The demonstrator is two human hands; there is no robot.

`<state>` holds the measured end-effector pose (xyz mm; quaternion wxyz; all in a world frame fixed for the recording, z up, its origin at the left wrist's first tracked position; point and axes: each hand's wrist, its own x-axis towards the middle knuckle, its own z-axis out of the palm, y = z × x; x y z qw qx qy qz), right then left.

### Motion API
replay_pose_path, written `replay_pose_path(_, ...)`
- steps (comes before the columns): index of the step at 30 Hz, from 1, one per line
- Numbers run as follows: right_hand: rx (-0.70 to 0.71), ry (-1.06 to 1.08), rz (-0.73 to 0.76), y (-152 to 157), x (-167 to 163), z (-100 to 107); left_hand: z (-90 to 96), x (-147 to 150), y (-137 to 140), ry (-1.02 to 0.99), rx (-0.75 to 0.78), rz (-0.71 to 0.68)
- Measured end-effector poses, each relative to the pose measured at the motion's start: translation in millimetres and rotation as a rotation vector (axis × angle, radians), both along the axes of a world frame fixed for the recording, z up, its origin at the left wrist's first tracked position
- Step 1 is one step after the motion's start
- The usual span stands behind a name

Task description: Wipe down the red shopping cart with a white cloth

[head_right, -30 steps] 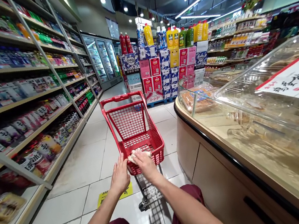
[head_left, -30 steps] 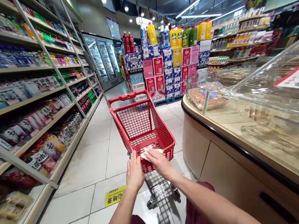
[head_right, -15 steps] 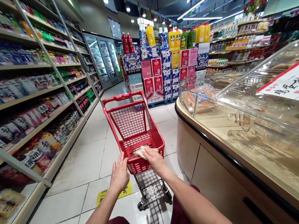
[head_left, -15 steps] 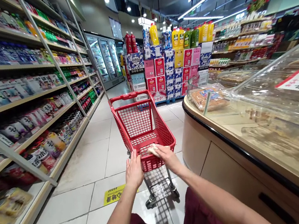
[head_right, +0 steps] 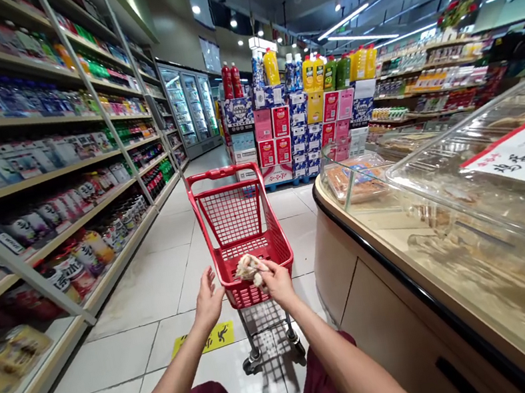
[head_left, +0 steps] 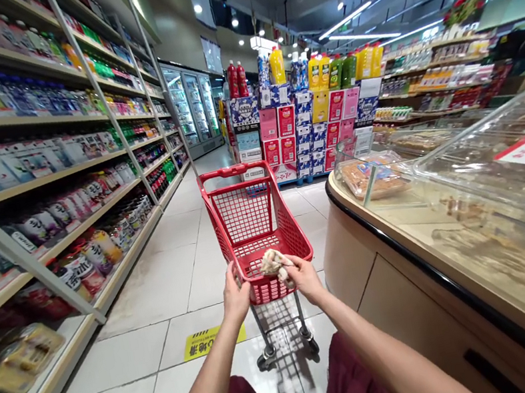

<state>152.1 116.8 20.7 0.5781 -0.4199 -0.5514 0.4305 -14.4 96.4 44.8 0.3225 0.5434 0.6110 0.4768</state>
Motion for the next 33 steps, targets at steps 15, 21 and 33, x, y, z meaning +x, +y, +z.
replay_pose_path(15, 0.61, -0.578, 0.034, -58.0, -33.1, -45.3, -36.2, 5.4, -42.3, -0.219, -0.275, -0.086)
replay_pose_path(21, 0.674, -0.892, -0.248, -18.1, -15.1, -57.9, -27.4, -13.1, -18.7, 0.015, -0.138, 0.094)
replay_pose_path(33, 0.656, -0.972, -0.385, -8.3, 7.1, -82.6, -8.0, 30.4, -10.0, 0.975, 0.039, -0.251)
